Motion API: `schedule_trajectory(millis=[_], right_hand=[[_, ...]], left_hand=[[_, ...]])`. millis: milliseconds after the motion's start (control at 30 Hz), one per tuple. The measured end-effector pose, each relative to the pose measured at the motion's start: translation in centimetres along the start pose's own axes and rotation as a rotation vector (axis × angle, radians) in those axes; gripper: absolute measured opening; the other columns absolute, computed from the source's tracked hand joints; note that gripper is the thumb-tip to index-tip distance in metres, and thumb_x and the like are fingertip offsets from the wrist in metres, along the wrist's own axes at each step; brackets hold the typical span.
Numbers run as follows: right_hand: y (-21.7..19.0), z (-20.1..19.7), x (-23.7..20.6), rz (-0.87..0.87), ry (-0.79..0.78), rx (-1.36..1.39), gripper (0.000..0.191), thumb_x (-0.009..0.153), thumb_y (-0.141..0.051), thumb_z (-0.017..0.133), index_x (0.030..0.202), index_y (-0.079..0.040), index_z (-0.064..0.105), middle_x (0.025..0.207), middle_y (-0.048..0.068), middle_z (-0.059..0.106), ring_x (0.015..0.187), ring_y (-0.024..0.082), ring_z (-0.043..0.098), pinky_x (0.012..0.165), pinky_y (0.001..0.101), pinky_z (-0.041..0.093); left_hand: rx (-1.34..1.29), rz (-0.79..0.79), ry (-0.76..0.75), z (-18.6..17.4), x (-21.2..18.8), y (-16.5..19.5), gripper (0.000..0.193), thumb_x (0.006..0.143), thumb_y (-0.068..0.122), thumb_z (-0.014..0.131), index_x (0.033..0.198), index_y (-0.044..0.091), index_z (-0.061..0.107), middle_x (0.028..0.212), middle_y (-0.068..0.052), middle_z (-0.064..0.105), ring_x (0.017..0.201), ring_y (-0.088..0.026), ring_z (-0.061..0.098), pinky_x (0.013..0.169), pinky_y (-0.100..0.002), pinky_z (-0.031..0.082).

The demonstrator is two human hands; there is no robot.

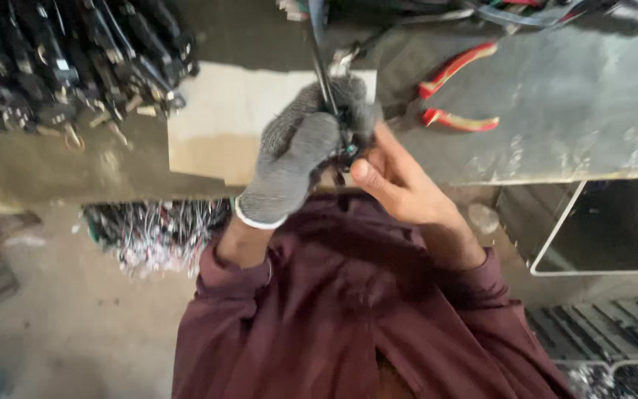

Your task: The person holds a black cable and uses red-handled pliers to strip the outer insulation from its ends, pulling the cut jacket off to expose inner colored wires. They work through the cable section by section at the workbench, setting the processed cable aside when finished.

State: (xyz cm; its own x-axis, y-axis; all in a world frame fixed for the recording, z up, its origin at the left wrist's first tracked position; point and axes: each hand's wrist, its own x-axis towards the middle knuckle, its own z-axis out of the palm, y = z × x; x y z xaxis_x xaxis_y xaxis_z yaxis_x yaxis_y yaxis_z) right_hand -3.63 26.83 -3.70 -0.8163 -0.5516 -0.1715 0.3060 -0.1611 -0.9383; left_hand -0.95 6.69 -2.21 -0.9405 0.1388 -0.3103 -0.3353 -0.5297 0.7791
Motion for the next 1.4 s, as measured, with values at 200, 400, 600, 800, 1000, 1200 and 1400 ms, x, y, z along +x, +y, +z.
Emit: schedule_trajectory(millis=[200, 400, 600, 800, 1000, 1200, 1400], right_hand=[[5.3, -1.9, -2.6, -0.22, 0.181, -0.552, 0.044, 0.104, -0.025, 0.076, 0.135, 0.0, 0.057, 0.105, 0.008, 0.064, 0.093, 0.013, 0.058, 0.085, 0.0281, 0.048], [1.3, -1.5, -1.3, -0.335, 0.102, -0.526, 0.046, 0.106, -0.029, 0.064, 0.137, 0.002, 0.052, 0.119, 0.017, 0.061, 0.107, 0.029, 0.058, 0.099, 0.0371, 0.046], [1.1, -1.4, -1.5, -0.472, 0.113, -0.796, 0.031, 0.106, -0.011, 0.062, 0.135, 0.0, 0.057, 0.118, 0.017, 0.062, 0.102, 0.035, 0.062, 0.091, 0.041, 0.05], [1.3, -1.1, -2.4, -0.476, 0.117, -0.755, 0.037, 0.1, 0.004, 0.059, 0.136, 0.003, 0.055, 0.115, 0.02, 0.058, 0.098, 0.037, 0.062, 0.083, 0.0397, 0.052], [1.0, -0.6, -2.0, -0.452, 0.106, -0.75, 0.037, 0.098, 0.005, 0.061, 0.134, 0.004, 0.054, 0.106, 0.02, 0.056, 0.089, 0.037, 0.059, 0.079, 0.0429, 0.05], [1.3, -0.1, -2.0, -0.465, 0.144, -0.737, 0.033, 0.107, -0.003, 0.064, 0.138, 0.005, 0.053, 0.111, 0.021, 0.059, 0.089, 0.036, 0.06, 0.078, 0.0384, 0.051], [2.1, -0.3, -2.5, -0.344, 0.176, -0.552, 0.034, 0.116, -0.018, 0.052, 0.139, 0.007, 0.05, 0.112, 0.018, 0.06, 0.098, 0.026, 0.06, 0.089, 0.0357, 0.049]], left_hand=[[0.374, 0.57, 0.168, 0.8, -0.5, -2.7, 0.025, 0.099, 0.01, 0.073, 0.123, 0.007, 0.065, 0.132, -0.006, 0.062, 0.11, -0.013, 0.066, 0.093, -0.028, 0.058], [0.675, 0.431, 0.014, -0.1, -2.8, -3.1, 0.033, 0.1, 0.002, 0.078, 0.13, 0.001, 0.064, 0.13, -0.009, 0.064, 0.105, -0.017, 0.068, 0.088, -0.031, 0.06], [0.954, 0.578, 0.044, 0.8, -1.7, 0.3, 0.033, 0.089, 0.012, 0.092, 0.117, 0.009, 0.074, 0.109, 0.0, 0.074, 0.091, -0.013, 0.073, 0.08, -0.026, 0.058], [1.092, 0.43, -0.116, 1.4, -1.0, 2.2, 0.033, 0.089, 0.02, 0.091, 0.114, 0.011, 0.072, 0.111, -0.002, 0.075, 0.101, -0.02, 0.075, 0.089, -0.033, 0.061], [1.163, 0.566, -0.222, 1.0, -0.6, 2.4, 0.031, 0.091, 0.015, 0.089, 0.116, 0.011, 0.071, 0.117, -0.006, 0.072, 0.108, -0.021, 0.072, 0.089, -0.029, 0.059], [0.924, 0.219, -0.021, 1.3, 0.0, 3.4, 0.057, 0.082, 0.024, 0.088, 0.124, 0.002, 0.055, 0.104, 0.0, 0.075, 0.093, -0.012, 0.075, 0.086, -0.027, 0.059], [1.295, 0.596, -0.063, 1.6, 0.5, 1.7, 0.036, 0.092, 0.022, 0.082, 0.118, 0.006, 0.064, 0.128, -0.016, 0.067, 0.111, -0.031, 0.069, 0.093, -0.039, 0.056]])
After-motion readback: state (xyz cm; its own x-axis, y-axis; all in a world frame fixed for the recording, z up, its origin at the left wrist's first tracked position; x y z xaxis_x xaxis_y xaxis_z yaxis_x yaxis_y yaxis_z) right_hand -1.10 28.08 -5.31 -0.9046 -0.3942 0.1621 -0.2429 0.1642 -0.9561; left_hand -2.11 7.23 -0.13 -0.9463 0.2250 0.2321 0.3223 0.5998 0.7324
